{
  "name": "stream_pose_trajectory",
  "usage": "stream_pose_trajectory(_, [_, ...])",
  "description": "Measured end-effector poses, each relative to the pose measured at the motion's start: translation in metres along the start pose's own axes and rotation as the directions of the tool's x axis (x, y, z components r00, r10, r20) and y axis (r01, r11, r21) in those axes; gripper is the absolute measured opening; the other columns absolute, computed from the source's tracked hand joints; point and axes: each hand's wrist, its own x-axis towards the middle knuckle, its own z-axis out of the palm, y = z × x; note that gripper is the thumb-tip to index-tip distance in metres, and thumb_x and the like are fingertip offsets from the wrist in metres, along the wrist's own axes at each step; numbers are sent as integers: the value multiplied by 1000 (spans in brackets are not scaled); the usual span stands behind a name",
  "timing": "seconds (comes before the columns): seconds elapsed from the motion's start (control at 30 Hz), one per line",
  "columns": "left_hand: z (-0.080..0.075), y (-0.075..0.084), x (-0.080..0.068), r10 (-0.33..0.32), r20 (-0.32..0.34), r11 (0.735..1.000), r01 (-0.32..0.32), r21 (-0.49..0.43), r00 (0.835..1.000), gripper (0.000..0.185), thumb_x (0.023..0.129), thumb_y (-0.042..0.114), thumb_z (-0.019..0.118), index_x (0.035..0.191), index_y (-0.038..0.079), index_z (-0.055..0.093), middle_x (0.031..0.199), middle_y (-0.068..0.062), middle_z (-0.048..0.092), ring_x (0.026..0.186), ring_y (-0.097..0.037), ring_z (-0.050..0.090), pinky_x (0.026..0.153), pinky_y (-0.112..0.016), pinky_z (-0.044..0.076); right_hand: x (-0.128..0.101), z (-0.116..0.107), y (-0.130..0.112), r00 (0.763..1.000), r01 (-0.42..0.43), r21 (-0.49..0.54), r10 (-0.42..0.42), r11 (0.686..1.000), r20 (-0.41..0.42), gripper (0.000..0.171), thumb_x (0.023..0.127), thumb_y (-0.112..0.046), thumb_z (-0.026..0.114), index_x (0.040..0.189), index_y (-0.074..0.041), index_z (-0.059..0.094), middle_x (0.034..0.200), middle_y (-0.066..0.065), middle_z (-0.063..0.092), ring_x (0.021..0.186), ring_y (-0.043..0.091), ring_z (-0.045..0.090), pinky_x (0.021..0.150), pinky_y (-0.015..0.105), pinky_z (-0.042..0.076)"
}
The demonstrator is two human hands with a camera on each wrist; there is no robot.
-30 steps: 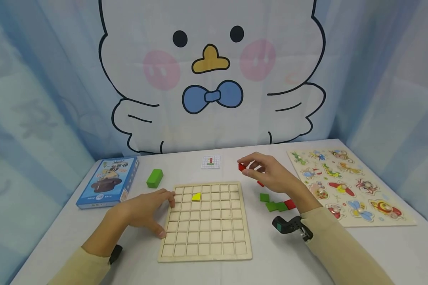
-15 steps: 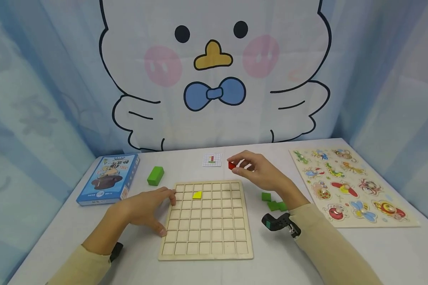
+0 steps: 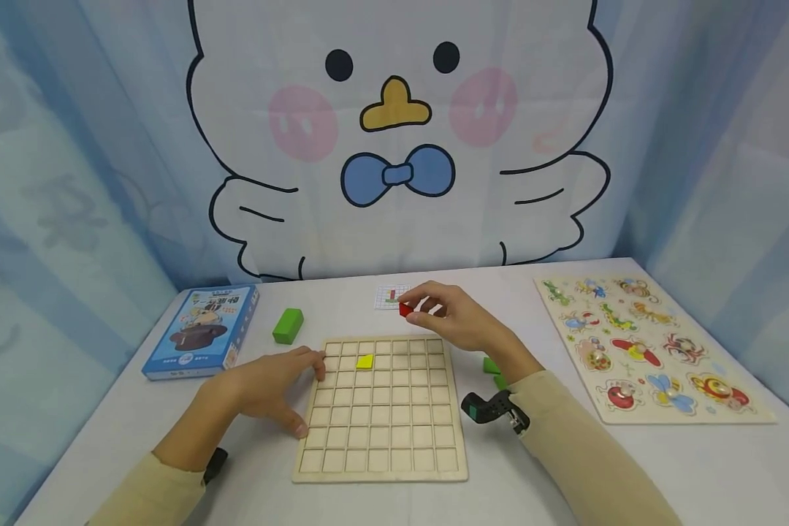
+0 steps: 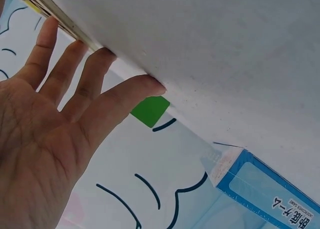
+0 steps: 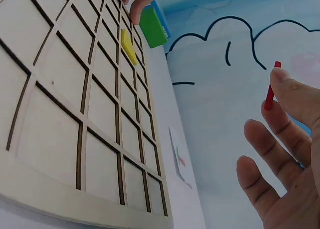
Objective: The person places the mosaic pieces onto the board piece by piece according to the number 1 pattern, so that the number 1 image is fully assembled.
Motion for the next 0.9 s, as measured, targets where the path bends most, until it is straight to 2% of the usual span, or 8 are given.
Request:
stream_pose_trajectory(0.17, [0,1,1,-9,-6,1000,9,3,1000,69,67,42,97,120,30,54,134,6,54,113,-19,55,109,-50,45,1,4,1,1000,11,23,-11,1000,6,31,99,-12,69,130,-10,66,118,3,69,102,21,64,85,32,56])
stream_pose_trajectory(0.43, [3,3,2,-29,-7,999,29,-29,1000,69,66,42,97,120,31,55,145,1,55,128,-22,54,114,-51,40,3,10,5,999,27,53,-29,998,33,31,99,-11,69,129,-9,66,117,3,69,102,22,63,86,37,55])
stream_pose_trajectory(0.63, [5,4,5,-1,-17,1000,0,-22,1000,70,68,42,96,123,28,55,145,0,55,130,-24,55,114,-52,41,7,14,4,998,35,45,-37,998,44,30,99,-11,68,130,-8,66,118,3,69,102,22,63,87,40,55])
stream_pose_trajectory(0.9, [-1,7,6,-42,-14,999,42,-19,999,70,68,41,96,124,30,56,154,-4,51,137,-28,51,115,-53,39,15,18,-5,998,39,32,-41,999,54,30,99,-14,70,128,-12,67,118,1,70,102,21,62,89,41,55])
